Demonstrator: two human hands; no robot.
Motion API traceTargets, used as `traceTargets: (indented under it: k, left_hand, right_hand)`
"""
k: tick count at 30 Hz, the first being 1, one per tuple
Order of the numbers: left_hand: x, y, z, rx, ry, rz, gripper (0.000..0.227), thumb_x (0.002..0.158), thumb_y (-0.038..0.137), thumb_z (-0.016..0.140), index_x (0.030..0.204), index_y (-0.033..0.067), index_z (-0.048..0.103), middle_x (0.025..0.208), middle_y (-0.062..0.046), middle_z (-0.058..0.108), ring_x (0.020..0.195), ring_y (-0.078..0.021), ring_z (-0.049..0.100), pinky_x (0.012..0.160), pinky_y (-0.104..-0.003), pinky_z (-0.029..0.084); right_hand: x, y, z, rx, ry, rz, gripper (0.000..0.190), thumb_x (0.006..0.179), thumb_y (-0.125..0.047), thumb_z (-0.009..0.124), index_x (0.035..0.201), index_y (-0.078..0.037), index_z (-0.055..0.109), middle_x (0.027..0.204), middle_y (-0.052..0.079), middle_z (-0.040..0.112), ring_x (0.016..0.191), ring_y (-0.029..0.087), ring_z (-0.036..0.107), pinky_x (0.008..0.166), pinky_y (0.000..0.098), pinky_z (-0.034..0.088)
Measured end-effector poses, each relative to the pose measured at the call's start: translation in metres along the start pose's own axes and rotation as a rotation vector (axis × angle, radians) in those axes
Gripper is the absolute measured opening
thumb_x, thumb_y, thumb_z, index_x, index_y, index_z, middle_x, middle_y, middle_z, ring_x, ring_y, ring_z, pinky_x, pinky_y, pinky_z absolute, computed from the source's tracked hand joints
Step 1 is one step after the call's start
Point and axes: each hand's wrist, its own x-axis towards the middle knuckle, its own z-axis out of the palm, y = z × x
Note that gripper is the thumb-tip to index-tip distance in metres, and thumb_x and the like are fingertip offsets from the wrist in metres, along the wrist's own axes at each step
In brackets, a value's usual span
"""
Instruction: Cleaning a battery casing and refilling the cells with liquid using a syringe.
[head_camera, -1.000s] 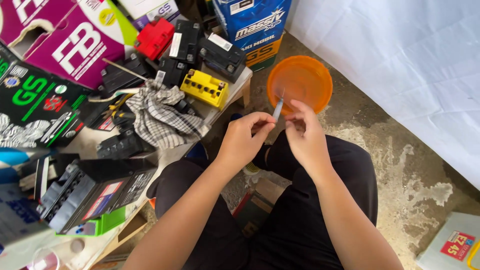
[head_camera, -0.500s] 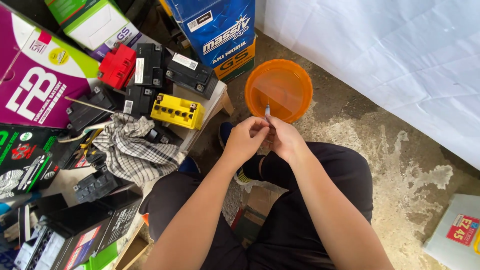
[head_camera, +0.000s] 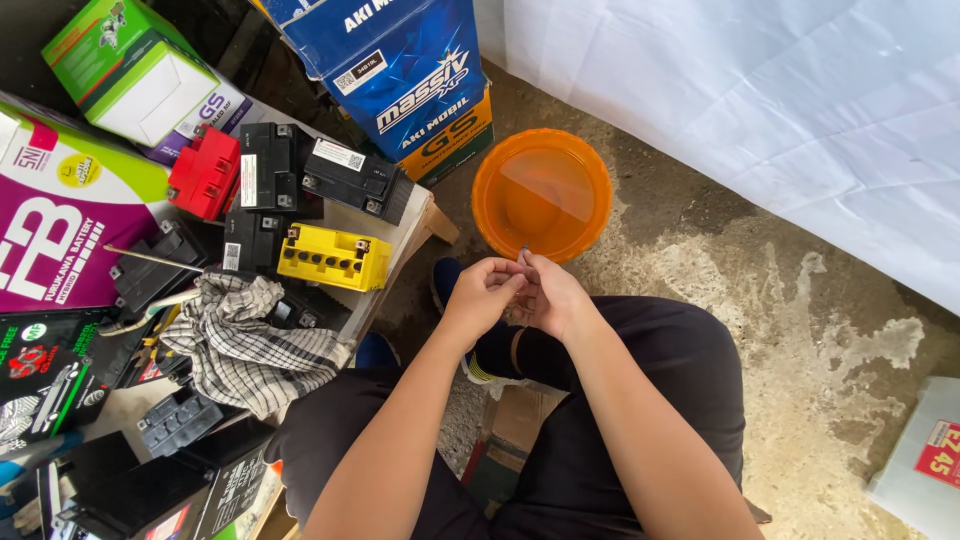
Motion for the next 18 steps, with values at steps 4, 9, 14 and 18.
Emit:
traceTargets:
  k: [4,9,14,18]
  left_hand:
    - [0.005,-0.004,0.001,-0.008,-0.01,-0.009,0.029,0.096,0.015,0.071,0.122,0.0026,0.07,0.107,-0.018,0.075,0.099,-0.0199,0.075,0.084,-0.032,0.062]
    - [0.005,-0.008,0.005,-0.04,-0.001,-0.032,0.033,0.096,0.02,0.073,0.123,0.0025,0.069,0.109,-0.018,0.075,0.102,-0.0206,0.074,0.089,-0.034,0.061]
    - [0.013,-0.022,0.008,-0.056,0.023,-0.007,0.028,0.095,0.018,0.073,0.119,0.0046,0.072,0.102,-0.013,0.076,0.093,-0.0151,0.075,0.081,-0.029,0.061]
    - [0.007,-0.017,0.009,-0.039,0.028,-0.02,0.025,0.094,0.018,0.073,0.116,0.0065,0.073,0.098,-0.011,0.077,0.088,-0.0129,0.075,0.075,-0.027,0.061]
  right_hand:
    - [0.004,0.001,-0.004,-0.006,-0.001,0.025,0.042,0.097,-0.057,0.059,0.1,-0.015,0.062,0.08,0.0,0.054,0.082,0.024,0.062,0.081,0.041,0.048]
    - [-0.006,-0.004,0.0,-0.008,0.004,0.001,0.04,0.098,-0.055,0.061,0.1,-0.015,0.062,0.08,-0.001,0.052,0.084,0.023,0.063,0.084,0.0436,0.049]
    - [-0.017,-0.002,0.009,0.028,-0.004,0.015,0.038,0.101,-0.055,0.056,0.103,-0.018,0.062,0.08,-0.003,0.051,0.082,0.021,0.062,0.084,0.0422,0.048]
    - [-0.031,-0.004,0.017,0.043,-0.01,0.026,0.04,0.101,-0.057,0.054,0.1,-0.017,0.06,0.078,-0.003,0.051,0.082,0.022,0.061,0.085,0.0423,0.049]
